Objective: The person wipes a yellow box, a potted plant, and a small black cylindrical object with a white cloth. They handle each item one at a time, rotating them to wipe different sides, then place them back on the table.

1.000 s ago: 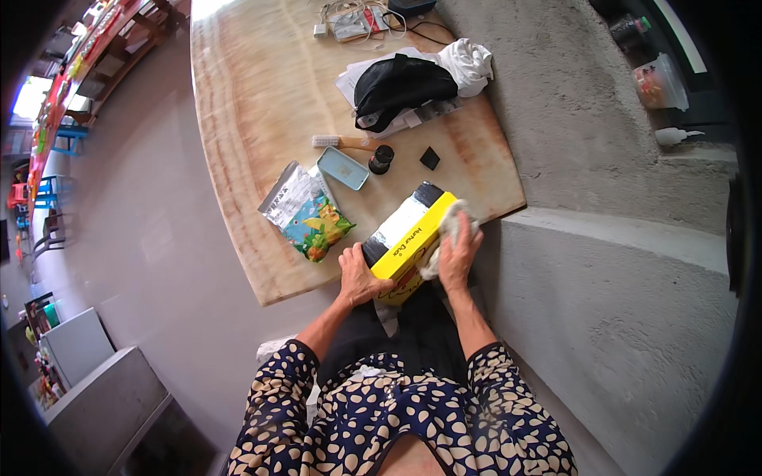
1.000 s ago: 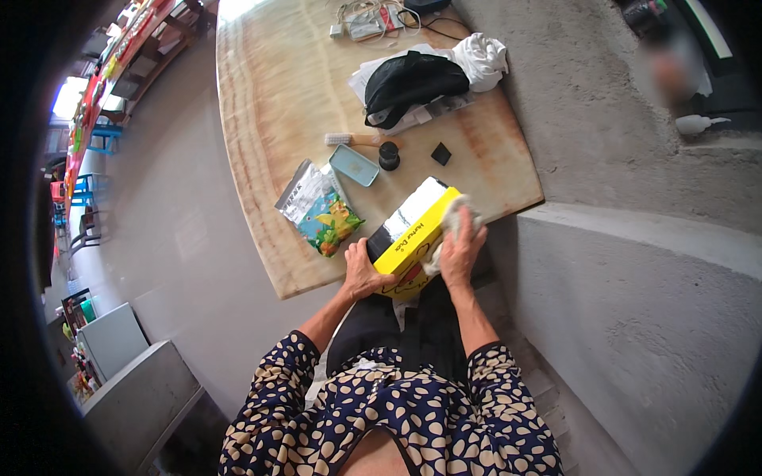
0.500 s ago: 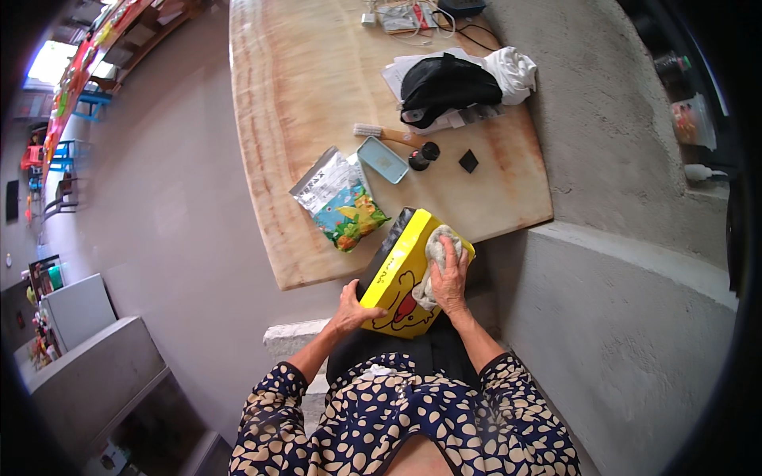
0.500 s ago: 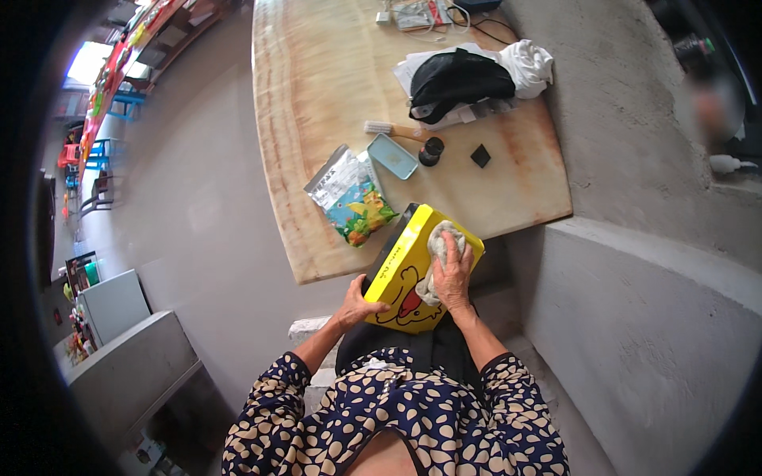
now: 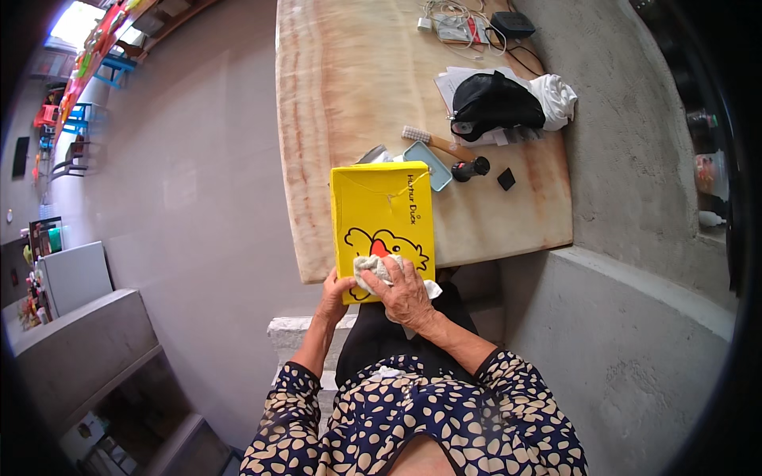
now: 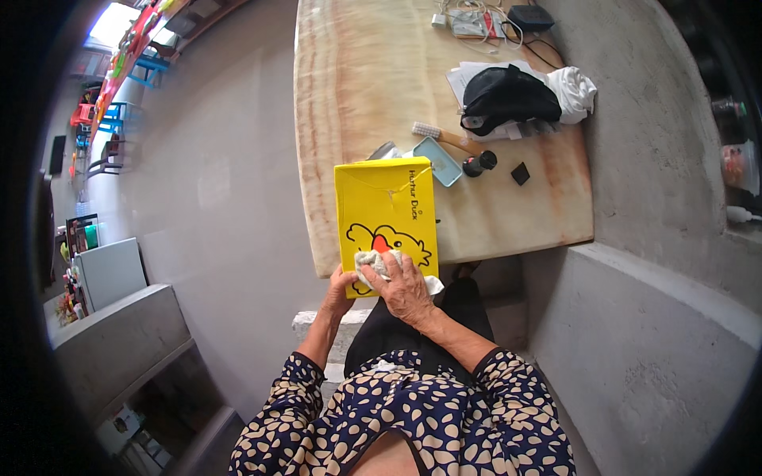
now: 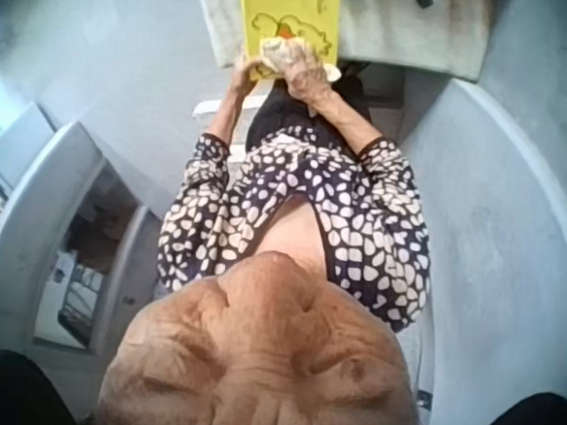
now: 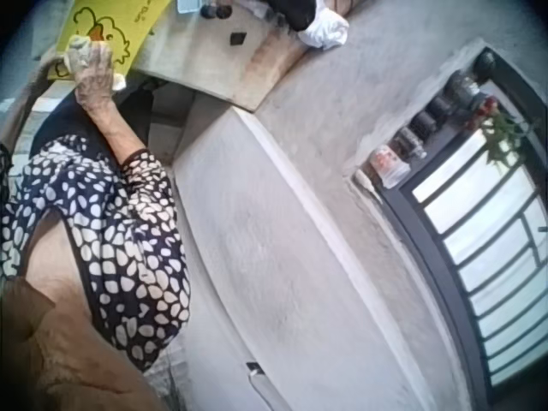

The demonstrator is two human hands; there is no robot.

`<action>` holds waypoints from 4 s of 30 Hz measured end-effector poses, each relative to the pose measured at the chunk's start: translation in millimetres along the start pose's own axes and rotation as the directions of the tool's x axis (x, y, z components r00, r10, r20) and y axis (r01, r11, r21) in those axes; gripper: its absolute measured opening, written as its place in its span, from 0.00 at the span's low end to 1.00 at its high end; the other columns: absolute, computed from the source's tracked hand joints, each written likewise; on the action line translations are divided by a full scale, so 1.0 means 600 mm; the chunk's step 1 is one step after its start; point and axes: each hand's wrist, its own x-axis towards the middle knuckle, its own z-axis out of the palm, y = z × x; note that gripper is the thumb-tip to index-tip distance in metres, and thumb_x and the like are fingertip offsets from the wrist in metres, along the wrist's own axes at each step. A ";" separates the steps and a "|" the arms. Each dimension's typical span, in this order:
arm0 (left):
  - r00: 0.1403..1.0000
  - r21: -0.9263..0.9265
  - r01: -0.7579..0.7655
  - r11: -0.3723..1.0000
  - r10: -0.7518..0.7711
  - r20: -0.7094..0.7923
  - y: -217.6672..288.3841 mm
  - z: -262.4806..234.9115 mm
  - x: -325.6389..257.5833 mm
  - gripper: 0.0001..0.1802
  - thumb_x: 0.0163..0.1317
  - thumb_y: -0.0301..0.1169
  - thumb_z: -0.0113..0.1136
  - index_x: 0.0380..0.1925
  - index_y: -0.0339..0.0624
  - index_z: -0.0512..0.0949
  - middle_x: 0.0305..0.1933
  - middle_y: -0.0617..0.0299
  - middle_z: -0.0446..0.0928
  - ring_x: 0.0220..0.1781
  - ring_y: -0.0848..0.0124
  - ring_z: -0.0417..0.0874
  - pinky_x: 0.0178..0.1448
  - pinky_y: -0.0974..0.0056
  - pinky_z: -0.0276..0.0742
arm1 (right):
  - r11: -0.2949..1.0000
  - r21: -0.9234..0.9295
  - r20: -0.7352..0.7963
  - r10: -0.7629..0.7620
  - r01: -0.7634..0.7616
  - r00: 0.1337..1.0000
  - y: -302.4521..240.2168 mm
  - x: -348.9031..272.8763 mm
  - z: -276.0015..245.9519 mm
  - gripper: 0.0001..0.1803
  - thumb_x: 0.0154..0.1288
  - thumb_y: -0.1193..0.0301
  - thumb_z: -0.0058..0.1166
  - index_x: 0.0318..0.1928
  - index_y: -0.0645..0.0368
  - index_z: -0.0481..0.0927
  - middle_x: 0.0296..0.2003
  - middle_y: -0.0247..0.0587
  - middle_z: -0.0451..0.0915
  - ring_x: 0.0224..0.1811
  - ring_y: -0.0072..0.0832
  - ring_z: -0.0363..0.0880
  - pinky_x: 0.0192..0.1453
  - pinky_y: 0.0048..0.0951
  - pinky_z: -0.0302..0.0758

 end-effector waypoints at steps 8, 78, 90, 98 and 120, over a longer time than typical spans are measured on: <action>0.997 -0.131 -0.006 0.991 0.016 0.078 0.026 -0.077 0.060 0.31 0.53 0.34 0.60 0.57 0.37 0.68 0.54 0.55 0.77 0.53 0.62 0.79 0.58 0.57 0.76 | 0.970 0.077 -0.089 0.239 -0.232 0.967 0.073 0.086 0.007 0.34 0.50 0.78 0.57 0.61 0.43 0.72 0.53 0.52 0.65 0.50 0.50 0.66 0.54 0.43 0.70; 0.716 0.385 -0.342 0.857 -0.027 0.697 -0.003 0.854 0.183 0.19 0.63 0.34 0.59 0.52 0.37 0.75 0.44 0.66 0.79 0.43 0.78 0.78 0.46 0.71 0.76 | 0.496 0.866 -0.272 0.577 -0.066 0.770 0.452 -0.078 -0.586 0.29 0.55 0.76 0.63 0.58 0.60 0.69 0.50 0.38 0.76 0.50 0.25 0.75 0.52 0.26 0.75; 0.608 0.471 -0.793 0.387 0.558 0.565 0.129 1.142 0.415 0.47 0.46 0.39 0.71 0.64 0.35 0.59 0.58 0.46 0.68 0.58 0.57 0.71 0.58 0.57 0.71 | 0.873 0.105 -0.924 0.263 -0.476 0.279 0.613 -0.105 -0.646 0.18 0.53 0.73 0.59 0.43 0.64 0.71 0.39 0.51 0.72 0.43 0.51 0.72 0.51 0.42 0.69; 0.369 0.509 -0.858 0.063 0.766 0.527 0.207 1.361 0.511 0.56 0.39 0.47 0.72 0.64 0.28 0.55 0.62 0.40 0.61 0.66 0.49 0.61 0.69 0.54 0.59 | 0.832 0.157 -0.867 0.374 -0.532 0.329 0.618 -0.128 -0.649 0.19 0.50 0.73 0.59 0.44 0.65 0.71 0.39 0.53 0.73 0.42 0.51 0.73 0.49 0.43 0.71; 0.299 0.394 -0.916 0.079 0.788 0.539 0.273 1.405 0.553 0.53 0.26 0.48 0.76 0.55 0.37 0.64 0.53 0.48 0.67 0.58 0.50 0.67 0.62 0.51 0.65 | 0.780 0.060 -0.849 0.368 -0.622 0.380 0.627 -0.129 -0.647 0.18 0.51 0.71 0.59 0.44 0.62 0.72 0.41 0.50 0.75 0.43 0.49 0.76 0.47 0.43 0.74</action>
